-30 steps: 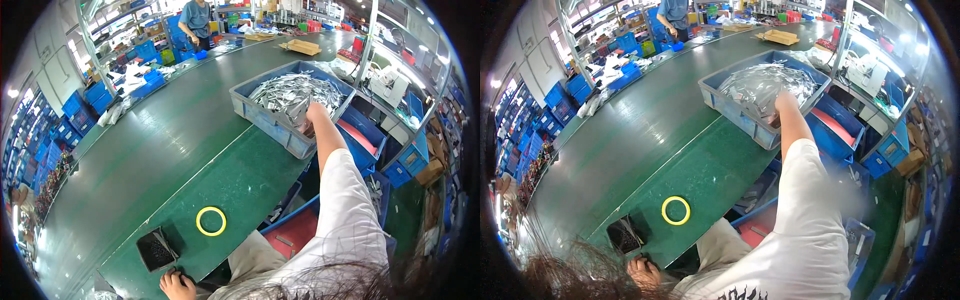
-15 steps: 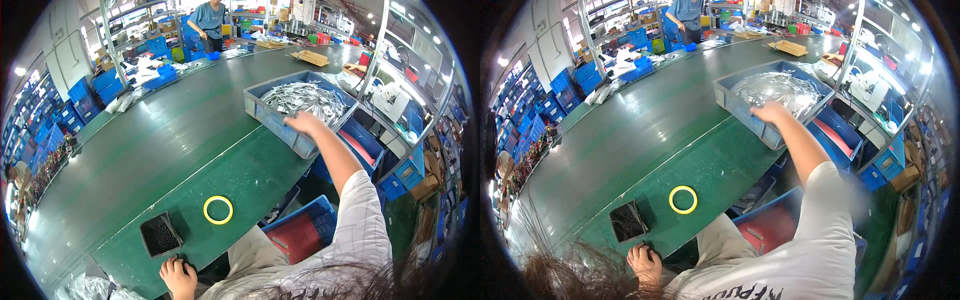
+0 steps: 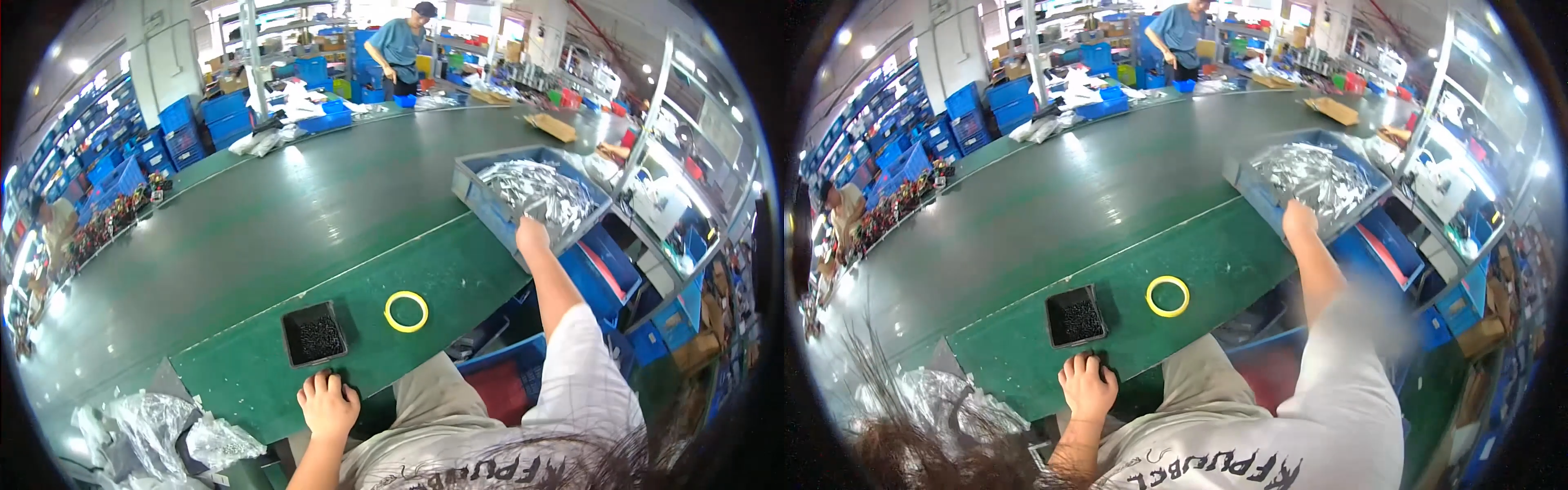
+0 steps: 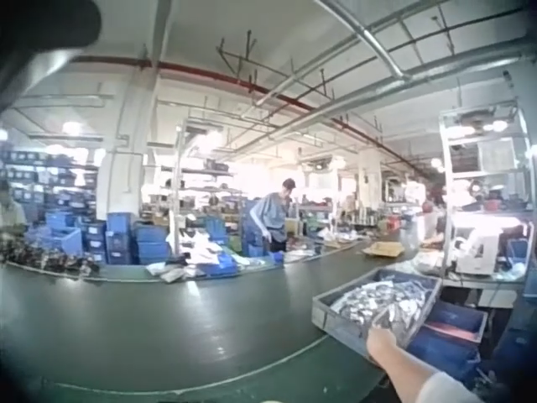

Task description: Applying yellow tape to small rectangular electronic or mechanical components at an assembly line workstation.

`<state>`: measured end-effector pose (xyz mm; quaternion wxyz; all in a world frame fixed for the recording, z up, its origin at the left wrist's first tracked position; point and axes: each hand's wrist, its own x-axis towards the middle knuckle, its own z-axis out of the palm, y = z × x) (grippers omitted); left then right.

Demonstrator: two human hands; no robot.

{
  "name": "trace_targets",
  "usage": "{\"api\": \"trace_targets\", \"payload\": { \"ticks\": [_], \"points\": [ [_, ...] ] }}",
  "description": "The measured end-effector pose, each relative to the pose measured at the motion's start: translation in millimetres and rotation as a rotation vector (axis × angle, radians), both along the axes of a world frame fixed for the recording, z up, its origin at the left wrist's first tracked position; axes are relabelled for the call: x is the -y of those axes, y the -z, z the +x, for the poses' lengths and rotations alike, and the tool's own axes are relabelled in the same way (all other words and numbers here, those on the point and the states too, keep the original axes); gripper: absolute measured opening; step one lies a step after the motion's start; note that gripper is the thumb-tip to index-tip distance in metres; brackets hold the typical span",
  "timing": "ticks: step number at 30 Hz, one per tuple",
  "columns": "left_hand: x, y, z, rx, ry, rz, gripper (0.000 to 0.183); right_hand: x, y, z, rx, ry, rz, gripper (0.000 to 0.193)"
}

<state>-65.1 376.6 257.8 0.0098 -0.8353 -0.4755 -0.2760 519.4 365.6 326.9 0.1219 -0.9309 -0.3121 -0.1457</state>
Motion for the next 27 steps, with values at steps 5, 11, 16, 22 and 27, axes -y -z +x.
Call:
{"api": "trace_targets", "payload": {
  "ticks": [5,11,16,22,27],
  "points": [
    [8,-2,-13,-0.057,-0.004,-0.007,0.022,16,-20,-104,-0.019,-0.082,-0.038,0.024],
    [7,6,-9,-0.056,0.031,0.009,0.023,55,-18,-196,0.059,-0.232,-0.1,0.013],
    [9,0,-8,-0.073,0.032,0.008,0.022,93,-21,-240,0.024,-0.266,-0.131,0.008],
    [11,-2,-8,-0.065,0.052,0.018,0.023,94,-23,-234,0.031,-0.272,-0.103,0.021],
    [11,3,-9,-0.074,0.036,0.036,0.026,76,-31,-240,-0.021,-0.217,-0.112,0.011]
  ]
}}
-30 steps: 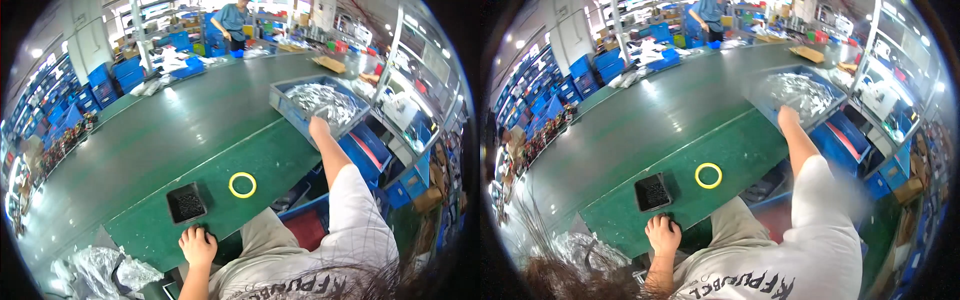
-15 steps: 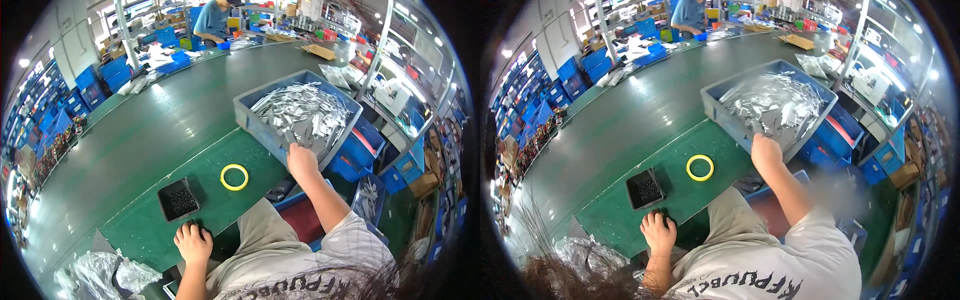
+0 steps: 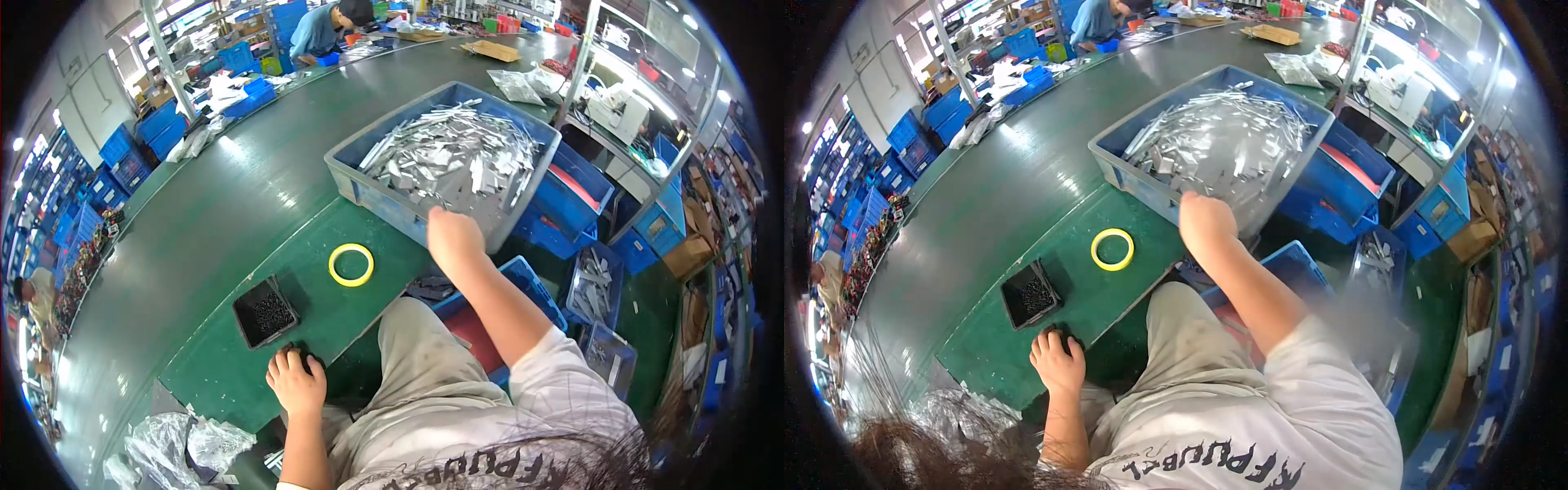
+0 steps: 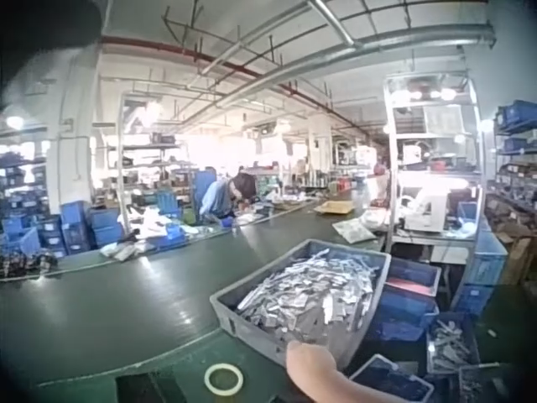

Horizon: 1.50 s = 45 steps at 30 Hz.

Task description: Applying yellow tape to small rectangular electronic or mechanical components at an assembly line workstation.

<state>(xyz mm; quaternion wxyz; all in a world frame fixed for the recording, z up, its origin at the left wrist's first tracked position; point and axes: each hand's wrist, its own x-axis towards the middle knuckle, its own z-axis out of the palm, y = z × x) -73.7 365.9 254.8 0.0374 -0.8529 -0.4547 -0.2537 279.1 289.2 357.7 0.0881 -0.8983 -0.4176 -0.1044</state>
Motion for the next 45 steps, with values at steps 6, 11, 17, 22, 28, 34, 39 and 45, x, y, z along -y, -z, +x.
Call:
{"api": "trace_targets", "payload": {
  "ticks": [6,11,17,22,28,34,39,45],
  "points": [
    [2,-1,-2,0.011,0.011,-0.027,0.028,-43,11,7,-0.033,-0.022,0.166,0.011],
    [4,1,-6,0.05,0.036,0.0,0.027,-26,14,0,-0.035,-0.044,0.179,0.01],
    [0,2,-7,0.036,0.036,-0.028,0.029,-22,7,8,-0.116,-0.058,-0.014,0.022],
    [-1,2,-6,0.035,0.021,-0.039,0.029,-36,-64,77,-0.473,-0.156,0.094,0.04],
    [-4,1,-3,0.003,0.026,-0.044,0.029,-80,-35,190,-0.034,-0.134,-0.309,0.028],
    [-3,3,-5,0.023,0.019,-0.024,0.03,-55,-22,184,-0.123,-0.229,-0.248,0.028],
    [1,-1,-11,0.031,0.0,-0.068,0.031,-36,-73,131,-0.288,-0.23,-0.345,0.028],
    [2,-6,-20,0.284,0.212,-0.2,0.017,33,-77,83,-0.052,-0.18,0.234,0.021]
  ]
}}
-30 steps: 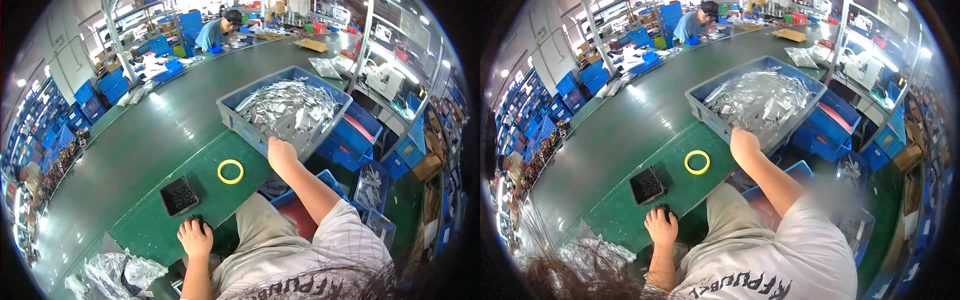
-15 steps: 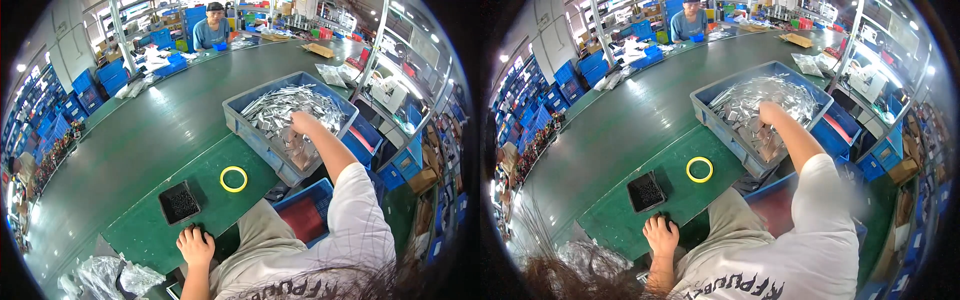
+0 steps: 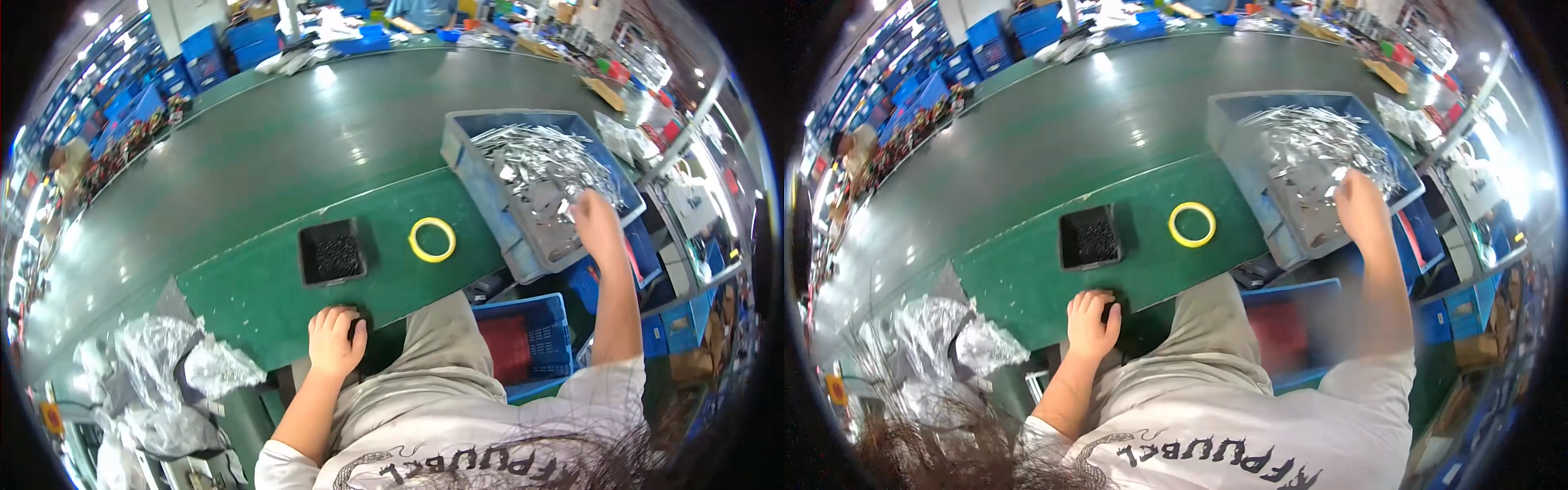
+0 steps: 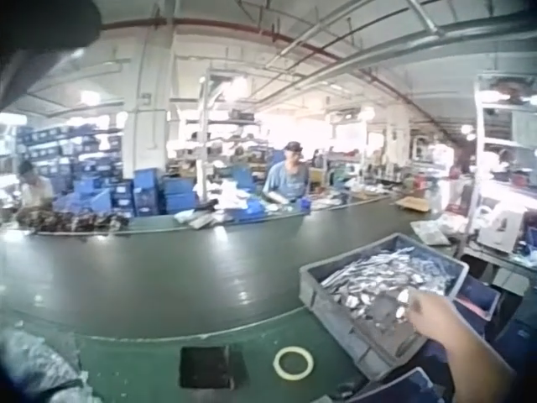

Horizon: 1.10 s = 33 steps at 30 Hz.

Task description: Applying yellow tape to small rectangular electronic or mechanical components at an assembly line workstation.

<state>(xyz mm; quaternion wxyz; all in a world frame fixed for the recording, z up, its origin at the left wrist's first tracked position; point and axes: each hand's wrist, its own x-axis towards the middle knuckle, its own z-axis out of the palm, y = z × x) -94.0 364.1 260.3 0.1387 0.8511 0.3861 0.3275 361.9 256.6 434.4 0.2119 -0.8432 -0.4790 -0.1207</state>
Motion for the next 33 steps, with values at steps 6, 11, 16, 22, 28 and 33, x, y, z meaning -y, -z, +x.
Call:
{"api": "trace_targets", "payload": {
  "ticks": [6,11,16,22,28,33],
  "points": [
    [44,-18,9,0.727,0.411,-0.778,0.052,37,69,-168,-0.75,-0.658,0.189,0.016],
    [58,-60,21,1.147,0.353,-1.296,0.046,21,136,-277,-1.494,-0.887,-0.118,0.014],
    [72,-55,-9,1.367,0.05,-1.207,0.024,-34,105,-248,-0.701,-0.987,-0.096,0.015],
    [87,-45,-28,1.04,-0.056,-1.204,0.011,-121,173,-163,0.002,-0.456,-0.009,0.026],
    [93,-46,-37,0.836,-0.104,-1.035,0.023,-60,132,-223,-0.413,-0.777,0.142,0.01],
    [90,-48,-20,0.853,-0.033,-0.902,0.038,3,113,-258,-0.469,-1.126,0.083,0.018]
  ]
}}
